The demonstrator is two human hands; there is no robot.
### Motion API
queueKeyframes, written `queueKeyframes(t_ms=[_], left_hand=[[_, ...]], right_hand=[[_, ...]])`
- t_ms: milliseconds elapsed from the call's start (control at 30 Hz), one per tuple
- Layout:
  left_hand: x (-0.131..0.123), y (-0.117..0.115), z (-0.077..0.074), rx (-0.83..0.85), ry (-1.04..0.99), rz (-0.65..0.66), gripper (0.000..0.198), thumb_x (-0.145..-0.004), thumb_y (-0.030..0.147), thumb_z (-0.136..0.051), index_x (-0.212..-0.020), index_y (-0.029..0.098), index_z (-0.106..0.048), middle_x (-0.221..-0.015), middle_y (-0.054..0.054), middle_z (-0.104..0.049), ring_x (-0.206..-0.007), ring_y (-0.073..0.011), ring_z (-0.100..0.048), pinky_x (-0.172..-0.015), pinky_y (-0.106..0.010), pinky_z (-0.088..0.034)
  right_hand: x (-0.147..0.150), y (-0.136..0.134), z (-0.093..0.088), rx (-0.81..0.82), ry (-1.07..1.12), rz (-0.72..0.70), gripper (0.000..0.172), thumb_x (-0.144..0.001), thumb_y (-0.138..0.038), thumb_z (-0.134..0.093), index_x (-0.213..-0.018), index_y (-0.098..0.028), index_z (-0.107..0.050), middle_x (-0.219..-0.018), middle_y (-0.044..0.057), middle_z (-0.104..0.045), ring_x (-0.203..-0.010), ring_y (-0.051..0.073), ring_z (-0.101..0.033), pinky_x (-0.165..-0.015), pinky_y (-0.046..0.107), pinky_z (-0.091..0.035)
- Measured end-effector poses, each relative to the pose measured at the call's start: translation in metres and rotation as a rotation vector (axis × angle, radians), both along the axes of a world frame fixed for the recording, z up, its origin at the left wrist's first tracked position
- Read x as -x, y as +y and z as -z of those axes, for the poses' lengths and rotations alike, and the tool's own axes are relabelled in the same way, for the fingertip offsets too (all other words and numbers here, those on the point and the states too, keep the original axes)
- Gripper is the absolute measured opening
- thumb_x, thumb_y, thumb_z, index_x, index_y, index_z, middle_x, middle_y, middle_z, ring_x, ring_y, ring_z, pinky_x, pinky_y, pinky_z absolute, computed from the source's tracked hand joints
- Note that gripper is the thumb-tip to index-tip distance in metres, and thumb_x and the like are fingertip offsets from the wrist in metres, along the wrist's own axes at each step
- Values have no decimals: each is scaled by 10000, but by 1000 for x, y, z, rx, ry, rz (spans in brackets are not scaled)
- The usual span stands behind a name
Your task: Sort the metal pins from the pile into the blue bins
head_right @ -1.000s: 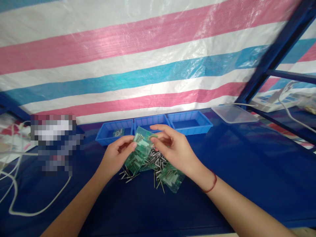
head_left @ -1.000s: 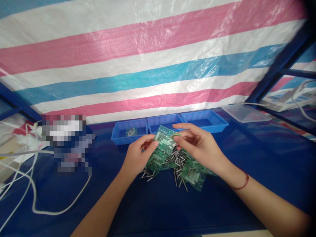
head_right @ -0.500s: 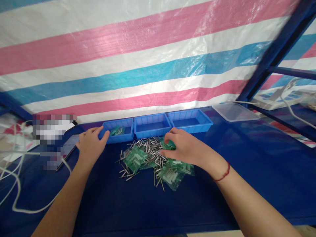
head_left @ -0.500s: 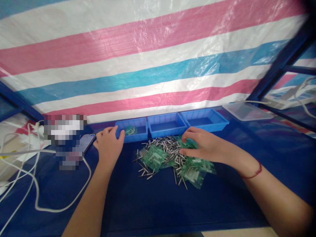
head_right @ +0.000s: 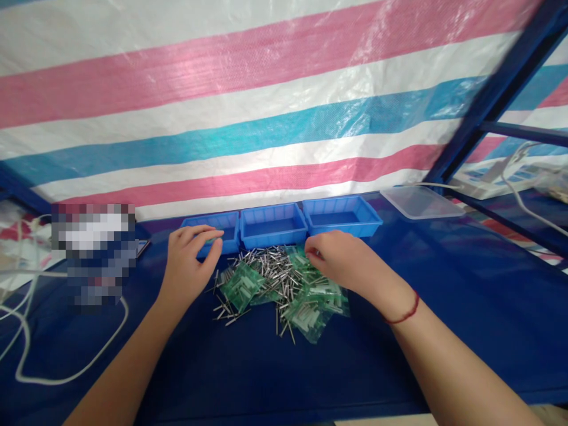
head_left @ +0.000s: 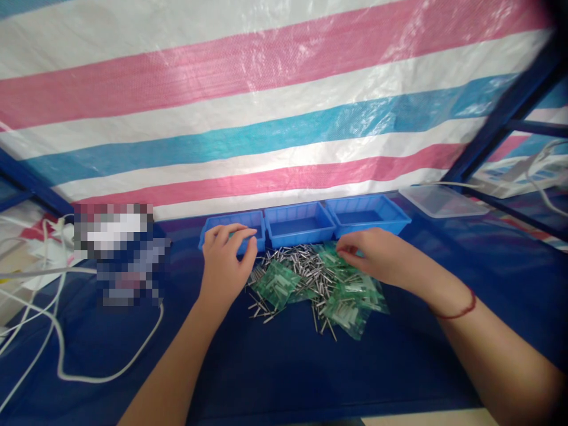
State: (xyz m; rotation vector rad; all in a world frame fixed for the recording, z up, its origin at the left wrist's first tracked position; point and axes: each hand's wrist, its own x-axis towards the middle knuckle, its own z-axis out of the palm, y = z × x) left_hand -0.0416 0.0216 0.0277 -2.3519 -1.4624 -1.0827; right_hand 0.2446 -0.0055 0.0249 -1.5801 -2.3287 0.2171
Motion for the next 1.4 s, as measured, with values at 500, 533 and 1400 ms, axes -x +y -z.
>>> queueKeyframes(t_ms=[500,533,1400], left_hand=[[-28,-25,4,532,-209,354,210,-891,326,-532,-960,196,-682,-832,-7,-688,-752,-141,-604,-730,-255,-444],[-28,-24,4,557,-224,354,216,-885,334,-540,-976,199,-682,-834,-3,-688,-747,-138,-601,-720,-248,-443],[-31,-21,12,650,-635,364,301,-880,359,-536,-1116,182,-599,-822,-21,-675,-648,-118,-622,-649,-238,-508]], right_hand=[[38,-14,-14,300,1109,58,215,-809,-391,-640,-835,-181,-601,-585,-3,-612,-492,103,-568,-495,238,-487],[39,-14,-14,324,1142,60,219,-801,-390,-649,-833,-178,-602,-583,-3,-612,-498,103,-571,-495,233,-488],[49,-20,-3,24,994,-98,97,-860,-293,-584,-908,-212,-561,-797,7,-590,-658,120,-572,-593,271,-508]])
